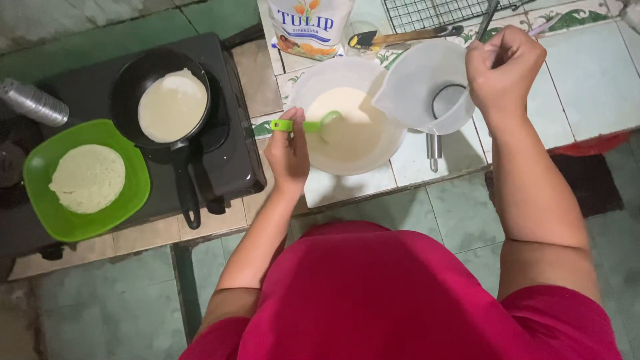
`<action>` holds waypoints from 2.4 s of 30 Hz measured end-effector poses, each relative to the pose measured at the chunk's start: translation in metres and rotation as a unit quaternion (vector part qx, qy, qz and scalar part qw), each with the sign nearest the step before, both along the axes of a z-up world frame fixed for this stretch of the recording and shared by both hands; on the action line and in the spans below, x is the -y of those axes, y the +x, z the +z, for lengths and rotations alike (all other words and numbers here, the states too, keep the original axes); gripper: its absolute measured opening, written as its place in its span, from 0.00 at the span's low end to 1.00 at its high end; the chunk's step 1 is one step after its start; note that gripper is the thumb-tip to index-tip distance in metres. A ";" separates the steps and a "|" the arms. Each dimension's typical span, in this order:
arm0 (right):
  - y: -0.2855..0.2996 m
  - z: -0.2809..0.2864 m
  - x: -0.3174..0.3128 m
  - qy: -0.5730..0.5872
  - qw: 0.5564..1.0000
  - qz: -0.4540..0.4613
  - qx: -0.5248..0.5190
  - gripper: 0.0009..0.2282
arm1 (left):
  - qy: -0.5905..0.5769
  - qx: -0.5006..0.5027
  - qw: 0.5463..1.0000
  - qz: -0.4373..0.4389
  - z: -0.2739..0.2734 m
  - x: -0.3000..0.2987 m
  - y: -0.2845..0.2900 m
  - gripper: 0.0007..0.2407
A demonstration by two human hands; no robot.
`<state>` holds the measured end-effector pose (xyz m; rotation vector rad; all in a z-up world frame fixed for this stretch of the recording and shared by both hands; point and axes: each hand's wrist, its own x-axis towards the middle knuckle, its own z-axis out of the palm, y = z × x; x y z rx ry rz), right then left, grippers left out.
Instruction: The person prepares batter and cooks thin crepes in a frying pan on a stovetop.
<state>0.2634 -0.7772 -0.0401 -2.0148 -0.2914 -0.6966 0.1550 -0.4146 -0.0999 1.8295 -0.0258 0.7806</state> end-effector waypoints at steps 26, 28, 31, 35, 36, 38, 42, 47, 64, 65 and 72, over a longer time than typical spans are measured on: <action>0.035 -0.006 0.004 -0.007 0.998 0.065 -0.009 0.11 | -0.068 -0.063 0.995 0.034 0.004 0.011 -0.009 0.09; 0.043 -0.013 0.017 0.030 0.997 0.066 -0.013 0.11 | -0.071 -0.067 0.995 0.035 0.006 0.012 -0.010 0.09; 0.046 -0.012 0.027 0.117 0.990 0.067 -0.046 0.15 | -0.068 -0.080 0.993 0.045 0.003 0.015 -0.010 0.09; 0.051 -0.016 0.043 0.260 0.960 0.093 -0.044 0.13 | -0.056 -0.065 0.996 0.033 -0.001 0.022 -0.012 0.09; 0.052 -0.018 0.047 0.317 0.943 0.096 -0.042 0.14 | -0.048 -0.059 0.997 0.024 -0.002 0.024 -0.013 0.09; 0.047 -0.015 0.058 0.337 0.936 0.100 -0.020 0.14 | 0.016 -0.051 0.998 0.030 -0.007 0.025 -0.014 0.08; 0.053 -0.032 0.102 0.399 0.912 0.082 0.040 0.13 | 0.092 -0.119 0.988 0.040 0.007 0.028 -0.023 0.08; 0.058 -0.065 0.150 0.388 0.918 -0.006 0.084 0.13 | 0.076 -0.075 0.994 0.015 0.025 0.029 -0.027 0.06; 0.087 -0.127 0.314 0.404 0.877 -0.188 0.178 0.16 | 0.108 -0.098 0.984 -0.099 0.024 0.033 -0.026 0.06; 0.092 -0.137 0.337 0.356 0.885 -0.220 0.203 0.17 | 0.111 -0.117 0.981 -0.111 0.030 0.030 -0.028 0.05; 0.114 -0.220 0.450 0.110 0.831 -0.481 0.256 0.19 | 0.169 -0.107 0.977 -0.077 0.032 0.000 -0.028 0.05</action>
